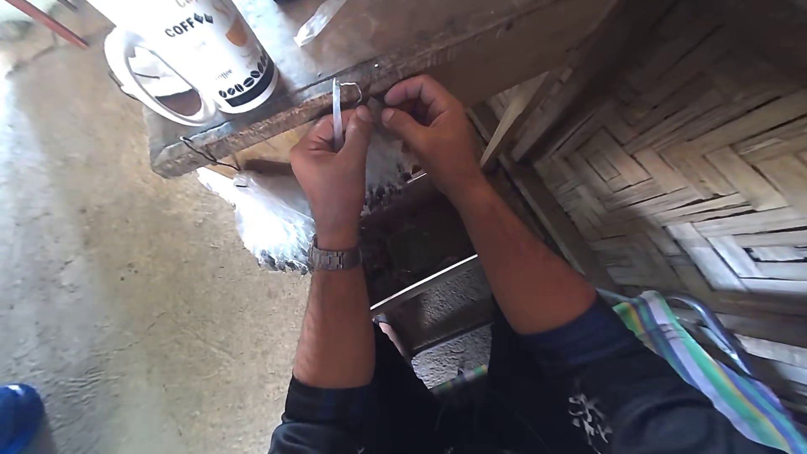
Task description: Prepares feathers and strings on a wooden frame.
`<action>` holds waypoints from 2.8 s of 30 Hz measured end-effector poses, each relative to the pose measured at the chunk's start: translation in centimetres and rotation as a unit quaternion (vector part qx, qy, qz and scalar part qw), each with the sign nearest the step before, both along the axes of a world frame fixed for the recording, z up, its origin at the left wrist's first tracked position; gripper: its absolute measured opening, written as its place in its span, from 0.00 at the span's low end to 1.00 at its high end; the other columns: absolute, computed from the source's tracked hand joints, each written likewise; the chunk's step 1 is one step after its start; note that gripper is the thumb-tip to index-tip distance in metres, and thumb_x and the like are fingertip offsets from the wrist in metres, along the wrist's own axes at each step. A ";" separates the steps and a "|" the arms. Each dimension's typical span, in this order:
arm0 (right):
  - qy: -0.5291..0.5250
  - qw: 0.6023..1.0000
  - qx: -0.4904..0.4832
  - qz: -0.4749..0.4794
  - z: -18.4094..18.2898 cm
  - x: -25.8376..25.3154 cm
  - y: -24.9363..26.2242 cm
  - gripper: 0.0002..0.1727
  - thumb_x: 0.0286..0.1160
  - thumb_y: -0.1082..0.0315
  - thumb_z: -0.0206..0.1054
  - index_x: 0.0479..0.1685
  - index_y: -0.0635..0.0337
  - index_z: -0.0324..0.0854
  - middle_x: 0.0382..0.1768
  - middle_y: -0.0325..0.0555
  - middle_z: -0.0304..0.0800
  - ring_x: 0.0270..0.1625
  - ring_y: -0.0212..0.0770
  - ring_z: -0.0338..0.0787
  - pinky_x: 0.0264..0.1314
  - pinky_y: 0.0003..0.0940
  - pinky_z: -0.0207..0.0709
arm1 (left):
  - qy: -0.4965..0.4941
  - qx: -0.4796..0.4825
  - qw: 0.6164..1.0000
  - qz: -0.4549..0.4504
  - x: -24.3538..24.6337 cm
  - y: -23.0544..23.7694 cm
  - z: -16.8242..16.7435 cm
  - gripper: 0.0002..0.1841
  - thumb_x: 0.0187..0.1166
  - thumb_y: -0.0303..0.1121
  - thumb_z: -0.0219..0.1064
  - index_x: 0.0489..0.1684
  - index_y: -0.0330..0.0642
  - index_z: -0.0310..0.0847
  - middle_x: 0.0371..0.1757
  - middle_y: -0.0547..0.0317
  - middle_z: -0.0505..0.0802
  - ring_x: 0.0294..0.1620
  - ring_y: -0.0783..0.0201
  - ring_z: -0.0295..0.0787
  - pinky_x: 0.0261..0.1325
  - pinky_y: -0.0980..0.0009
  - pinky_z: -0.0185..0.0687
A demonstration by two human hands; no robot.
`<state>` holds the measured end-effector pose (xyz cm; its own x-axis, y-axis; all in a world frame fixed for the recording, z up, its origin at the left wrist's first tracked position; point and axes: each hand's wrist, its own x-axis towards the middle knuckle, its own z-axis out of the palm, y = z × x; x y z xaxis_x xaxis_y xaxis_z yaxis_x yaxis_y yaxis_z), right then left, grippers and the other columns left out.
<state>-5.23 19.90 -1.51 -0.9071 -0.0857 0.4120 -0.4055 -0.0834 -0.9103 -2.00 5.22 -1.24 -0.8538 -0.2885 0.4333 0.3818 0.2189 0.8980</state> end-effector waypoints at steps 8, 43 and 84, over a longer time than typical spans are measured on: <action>0.001 1.000 -0.008 0.007 0.0 0.0 -0.2 0.10 0.76 0.75 0.70 0.52 0.68 0.83 0.36 0.44 0.89 0.33 0.32 0.87 0.34 0.25 0.83 | 0.003 0.005 1.000 0.004 0.0 -0.1 0.0 0.07 0.79 0.35 0.75 0.35 0.42 0.92 0.24 0.68 0.88 0.18 0.76 0.76 0.20 0.78 0.70; 0.041 0.999 -0.026 0.012 -0.7 0.2 -0.4 0.10 0.75 0.78 0.70 0.51 0.71 0.83 0.38 0.47 0.89 0.38 0.34 0.89 0.43 0.28 0.87 | 0.010 -0.006 1.000 0.008 0.2 -0.7 -0.2 0.06 0.79 0.34 0.74 0.33 0.43 0.91 0.24 0.69 0.88 0.18 0.77 0.77 0.21 0.79 0.71; -0.005 0.992 -0.122 0.041 -0.8 -0.1 -1.0 0.13 0.76 0.77 0.70 0.57 0.73 0.81 0.43 0.52 0.91 0.45 0.41 0.92 0.51 0.37 0.91 | 0.008 0.001 1.000 -0.009 0.1 -0.6 0.0 0.07 0.80 0.35 0.73 0.35 0.42 0.91 0.23 0.69 0.87 0.16 0.76 0.72 0.18 0.78 0.66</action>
